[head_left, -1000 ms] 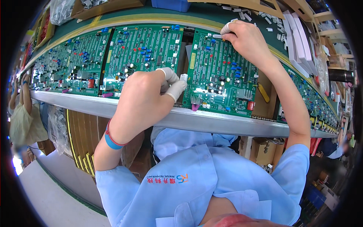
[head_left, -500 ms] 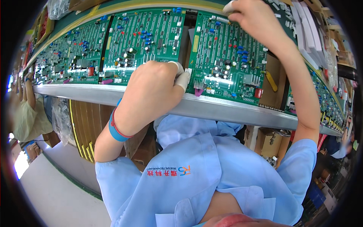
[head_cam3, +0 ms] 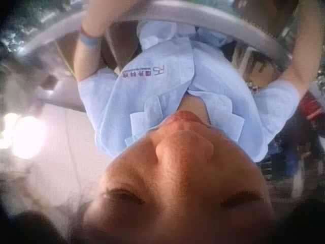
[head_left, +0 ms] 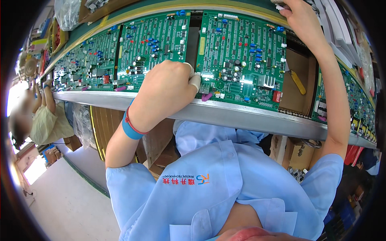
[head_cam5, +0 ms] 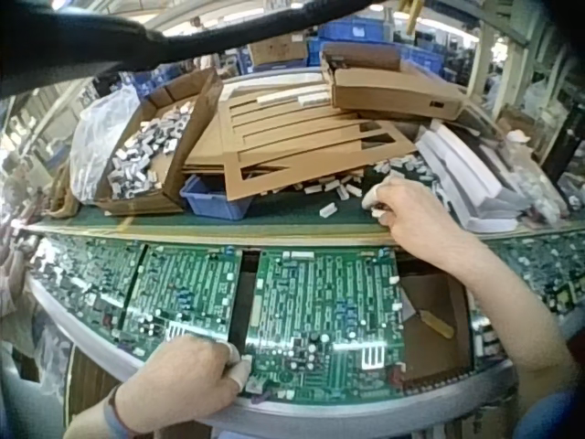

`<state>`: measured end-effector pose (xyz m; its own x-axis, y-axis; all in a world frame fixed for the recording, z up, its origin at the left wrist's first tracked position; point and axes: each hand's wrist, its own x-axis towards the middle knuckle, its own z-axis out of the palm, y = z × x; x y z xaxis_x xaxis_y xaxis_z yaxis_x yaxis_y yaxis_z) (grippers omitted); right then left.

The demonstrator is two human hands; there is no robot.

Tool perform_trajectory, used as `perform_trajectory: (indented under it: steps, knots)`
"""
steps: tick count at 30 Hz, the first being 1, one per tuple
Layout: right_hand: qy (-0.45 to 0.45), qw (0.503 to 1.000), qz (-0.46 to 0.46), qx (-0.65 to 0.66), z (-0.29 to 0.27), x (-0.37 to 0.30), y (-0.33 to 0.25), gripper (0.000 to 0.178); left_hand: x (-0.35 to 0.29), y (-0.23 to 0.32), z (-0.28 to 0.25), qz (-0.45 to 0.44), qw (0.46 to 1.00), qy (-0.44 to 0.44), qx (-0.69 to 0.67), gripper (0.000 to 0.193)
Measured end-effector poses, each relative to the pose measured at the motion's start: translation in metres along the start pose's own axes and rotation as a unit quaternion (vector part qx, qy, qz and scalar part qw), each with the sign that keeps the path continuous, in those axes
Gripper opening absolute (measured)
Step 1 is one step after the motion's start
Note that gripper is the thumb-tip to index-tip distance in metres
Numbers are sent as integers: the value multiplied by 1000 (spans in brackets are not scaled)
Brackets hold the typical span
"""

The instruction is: The recorder is assembling components onto printed circuit boards on a production line, including inserting transformers and heat sinks.

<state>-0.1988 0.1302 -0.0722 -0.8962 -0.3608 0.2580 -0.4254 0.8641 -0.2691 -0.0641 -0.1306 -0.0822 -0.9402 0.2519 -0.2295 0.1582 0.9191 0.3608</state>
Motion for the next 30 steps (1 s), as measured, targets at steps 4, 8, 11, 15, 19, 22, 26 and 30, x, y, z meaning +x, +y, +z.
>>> perform_trajectory:
  steps: [4,8,11,15,19,22,26,30]
  knots:
    - [15,999,-29,-8,8,-1,21,18,4,1,-25,19,1000,-10,10,27]
    - [-46,997,-1,-57,-9,6,16,17,54,18,-51,125,978,167,25,22]
    - [-9,993,-65,-95,17,11,50,21,118,58,-47,96,962,181,183,15]
    - [7,993,-65,-99,23,10,58,26,171,50,-4,164,931,274,175,18]
    - [7,998,-40,-38,19,9,59,22,197,43,17,131,932,313,130,13]
    - [-1,997,-52,-58,16,9,58,19,178,45,3,137,949,262,106,14]
    - [34,990,-134,27,18,4,8,16,93,13,-44,139,941,307,7,18]
    - [35,972,-214,92,28,21,-51,15,12,-22,-102,2,945,158,-285,18]
